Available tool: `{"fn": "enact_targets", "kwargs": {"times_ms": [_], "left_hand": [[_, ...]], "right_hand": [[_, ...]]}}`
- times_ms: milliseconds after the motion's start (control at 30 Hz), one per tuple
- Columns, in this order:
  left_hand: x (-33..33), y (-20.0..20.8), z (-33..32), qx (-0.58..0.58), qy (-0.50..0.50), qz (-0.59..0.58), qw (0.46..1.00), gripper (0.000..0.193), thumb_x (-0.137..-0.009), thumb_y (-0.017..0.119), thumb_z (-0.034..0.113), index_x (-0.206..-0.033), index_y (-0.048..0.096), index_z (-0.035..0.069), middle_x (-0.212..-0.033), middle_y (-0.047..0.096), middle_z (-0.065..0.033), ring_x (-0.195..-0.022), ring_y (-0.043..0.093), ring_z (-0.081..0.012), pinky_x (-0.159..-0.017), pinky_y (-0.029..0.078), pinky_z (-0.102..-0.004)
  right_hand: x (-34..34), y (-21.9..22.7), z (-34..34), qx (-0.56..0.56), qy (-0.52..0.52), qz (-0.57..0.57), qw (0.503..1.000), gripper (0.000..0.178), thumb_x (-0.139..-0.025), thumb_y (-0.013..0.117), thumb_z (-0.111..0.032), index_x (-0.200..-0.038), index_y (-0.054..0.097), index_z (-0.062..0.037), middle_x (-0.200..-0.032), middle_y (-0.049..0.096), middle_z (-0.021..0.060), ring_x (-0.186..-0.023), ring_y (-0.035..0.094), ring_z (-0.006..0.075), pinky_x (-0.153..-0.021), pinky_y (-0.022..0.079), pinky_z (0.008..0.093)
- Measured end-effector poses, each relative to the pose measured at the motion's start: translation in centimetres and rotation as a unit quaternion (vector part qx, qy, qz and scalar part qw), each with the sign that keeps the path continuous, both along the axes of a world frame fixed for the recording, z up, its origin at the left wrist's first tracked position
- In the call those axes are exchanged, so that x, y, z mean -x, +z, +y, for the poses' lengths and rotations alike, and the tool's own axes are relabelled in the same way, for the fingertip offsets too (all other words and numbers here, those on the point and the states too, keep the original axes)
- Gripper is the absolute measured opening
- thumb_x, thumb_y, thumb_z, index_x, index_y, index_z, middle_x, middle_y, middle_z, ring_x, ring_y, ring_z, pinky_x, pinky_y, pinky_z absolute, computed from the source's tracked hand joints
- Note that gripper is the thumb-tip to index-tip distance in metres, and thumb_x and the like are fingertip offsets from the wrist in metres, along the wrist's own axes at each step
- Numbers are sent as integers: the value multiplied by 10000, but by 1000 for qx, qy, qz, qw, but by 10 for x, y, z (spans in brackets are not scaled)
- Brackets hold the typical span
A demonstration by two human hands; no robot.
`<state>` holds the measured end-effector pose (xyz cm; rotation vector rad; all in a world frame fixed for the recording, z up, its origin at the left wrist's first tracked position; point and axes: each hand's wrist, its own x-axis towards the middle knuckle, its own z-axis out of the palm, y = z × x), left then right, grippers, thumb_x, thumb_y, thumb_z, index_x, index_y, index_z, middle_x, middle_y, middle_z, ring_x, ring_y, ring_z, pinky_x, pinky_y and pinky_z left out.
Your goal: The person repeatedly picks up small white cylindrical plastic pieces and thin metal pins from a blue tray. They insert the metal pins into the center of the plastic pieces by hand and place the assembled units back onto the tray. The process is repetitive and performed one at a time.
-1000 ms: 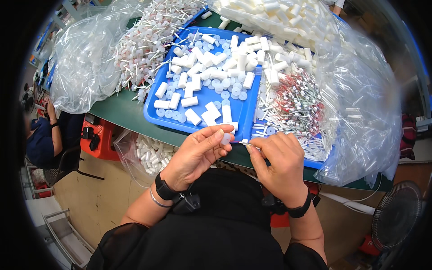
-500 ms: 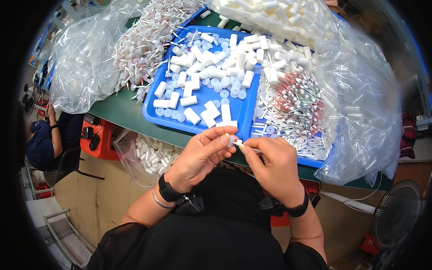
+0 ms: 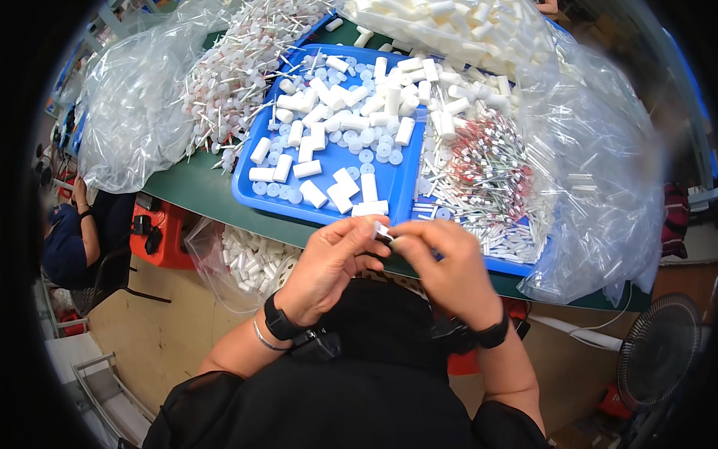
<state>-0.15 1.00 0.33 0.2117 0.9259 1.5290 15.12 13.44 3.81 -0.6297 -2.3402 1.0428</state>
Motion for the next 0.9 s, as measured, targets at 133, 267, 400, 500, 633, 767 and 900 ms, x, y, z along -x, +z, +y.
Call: {"fn": "enact_targets", "kwargs": {"times_ms": [133,267,400,500,633,767,900], "left_hand": [[11,0,0,-11,40,-15,999,364,-1045,597,265,-1276,611,-15,-1091,706,-108,-916,704,-150,-800,589,-276],[7,-3,0,-14,33,4,999,364,-1048,590,264,-1272,610,-23,-1100,707,-113,-929,708,-155,-820,594,-281],[7,-5,0,-16,32,0,999,363,-1050,586,267,-1267,610,-23,-1102,705,-117,-948,712,-162,-834,597,-288],[8,-5,1,-14,35,-5,999,349,-1050,585,267,-1252,615,-17,-1101,704,-120,-961,712,-172,-846,595,-294],[8,-4,2,-13,56,-15,998,333,-1050,585,267,-1239,615,-6,-1100,701,-129,-987,710,-196,-874,589,-306],[11,4,6,-33,96,-21,995,340,-1049,587,268,-1247,604,-8,-1101,692,-139,-1010,707,-214,-899,585,-319],[12,9,14,-46,115,-25,992,336,-1045,596,260,-1233,599,-19,-1108,676,-141,-1019,702,-222,-906,581,-322]], "right_hand": [[2,1,40,-187,2,-81,979,90,-887,696,-73,-956,731,-28,-861,704,109,-779,639,284,-735,502,408],[14,-13,51,-361,63,-173,914,50,-773,683,-53,-820,686,-38,-783,630,101,-807,617,288,-740,505,413],[21,-13,47,-431,113,-224,867,35,-722,649,-46,-748,629,-55,-751,591,100,-762,600,305,-722,503,410],[19,-18,57,-370,109,-191,903,60,-732,653,-37,-788,634,-37,-751,586,113,-760,610,299,-709,507,415],[14,-14,63,-232,100,-150,956,104,-785,701,-26,-856,626,-17,-792,627,98,-657,595,227,-602,467,358],[8,2,52,-45,63,-113,991,107,-835,718,-61,-898,637,-33,-734,624,89,-527,553,187,-517,432,328],[6,15,44,-43,47,-118,991,108,-850,730,-78,-912,646,-52,-673,609,61,-464,519,168,-481,422,309]]}}
